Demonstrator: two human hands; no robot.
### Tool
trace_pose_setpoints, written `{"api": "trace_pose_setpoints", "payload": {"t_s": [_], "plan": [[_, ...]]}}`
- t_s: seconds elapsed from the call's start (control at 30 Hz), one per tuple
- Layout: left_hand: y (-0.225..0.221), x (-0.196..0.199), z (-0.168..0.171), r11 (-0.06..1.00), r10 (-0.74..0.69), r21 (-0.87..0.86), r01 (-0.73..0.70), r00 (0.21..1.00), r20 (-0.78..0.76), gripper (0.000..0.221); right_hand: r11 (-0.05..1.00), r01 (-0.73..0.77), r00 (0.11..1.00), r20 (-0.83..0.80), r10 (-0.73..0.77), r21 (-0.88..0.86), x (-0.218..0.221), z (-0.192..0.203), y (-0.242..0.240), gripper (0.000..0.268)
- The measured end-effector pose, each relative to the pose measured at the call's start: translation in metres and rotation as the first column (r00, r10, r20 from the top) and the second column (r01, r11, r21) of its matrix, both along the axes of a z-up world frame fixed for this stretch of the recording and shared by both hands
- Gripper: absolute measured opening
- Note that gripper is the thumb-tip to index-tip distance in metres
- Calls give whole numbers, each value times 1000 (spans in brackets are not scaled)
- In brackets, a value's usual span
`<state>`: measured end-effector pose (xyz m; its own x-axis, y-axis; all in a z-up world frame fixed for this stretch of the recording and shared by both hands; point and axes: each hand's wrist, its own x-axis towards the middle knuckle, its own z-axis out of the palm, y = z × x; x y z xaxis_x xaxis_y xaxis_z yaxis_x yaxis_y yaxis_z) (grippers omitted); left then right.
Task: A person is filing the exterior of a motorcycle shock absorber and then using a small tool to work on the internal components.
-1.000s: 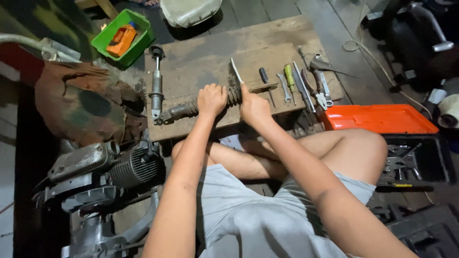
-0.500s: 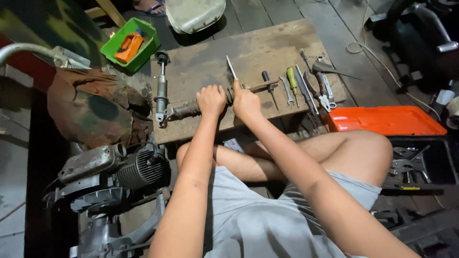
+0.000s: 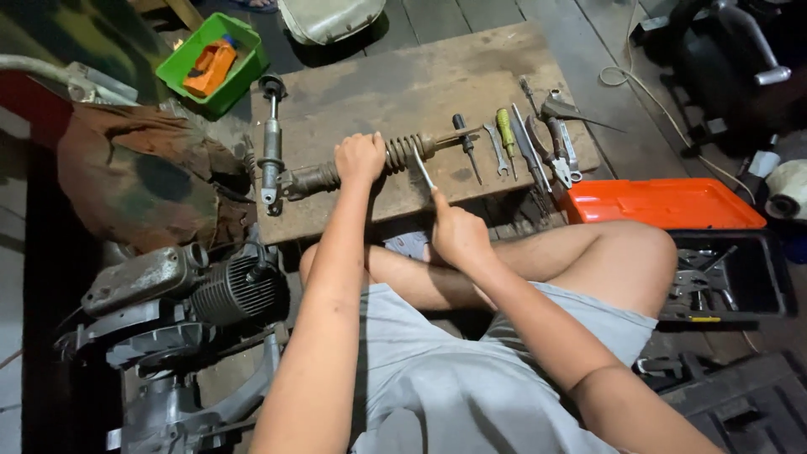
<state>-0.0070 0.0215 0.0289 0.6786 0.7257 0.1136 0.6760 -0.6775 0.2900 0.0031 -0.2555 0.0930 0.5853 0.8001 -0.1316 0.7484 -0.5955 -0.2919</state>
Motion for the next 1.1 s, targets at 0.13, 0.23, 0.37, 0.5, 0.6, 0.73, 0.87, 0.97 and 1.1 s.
{"api": "trace_pose_setpoints", "payload": {"t_s": [0.13,0.23,0.37,0.5,0.6,0.73,0.87,0.97,1.1], "plan": [[-14,-13,-11,971,-41,237,7,990,135,47,997,59,998,-13,-58,55,-2,56,4,52],[-18,-18,-10,969,-96,242,47,976,194,50,992,17,1000,-12,-16,129,19,33,29,57],[-37,-30,4,942,-161,332,51,936,312,43,993,-11,999,50,5,114,40,13,68,57],[-50,-38,11,898,-228,438,32,887,401,33,991,-36,998,52,29,131,65,-2,105,39],[-46,-36,1,890,-228,455,16,881,415,29,992,-7,998,62,-1,126,68,1,121,40],[-55,-40,9,872,-226,490,2,890,397,24,993,11,1000,-29,-8,116,78,-10,132,42],[-44,-27,-6,893,-106,446,-65,932,347,33,994,-6,1000,19,4,112,59,6,116,53],[-25,-12,-20,920,-31,382,-84,958,285,40,993,-2,1000,15,1,117,27,40,89,56],[1,2,-31,985,30,165,-50,993,118,55,990,-24,1000,11,22,137,-3,56,56,59]]}}
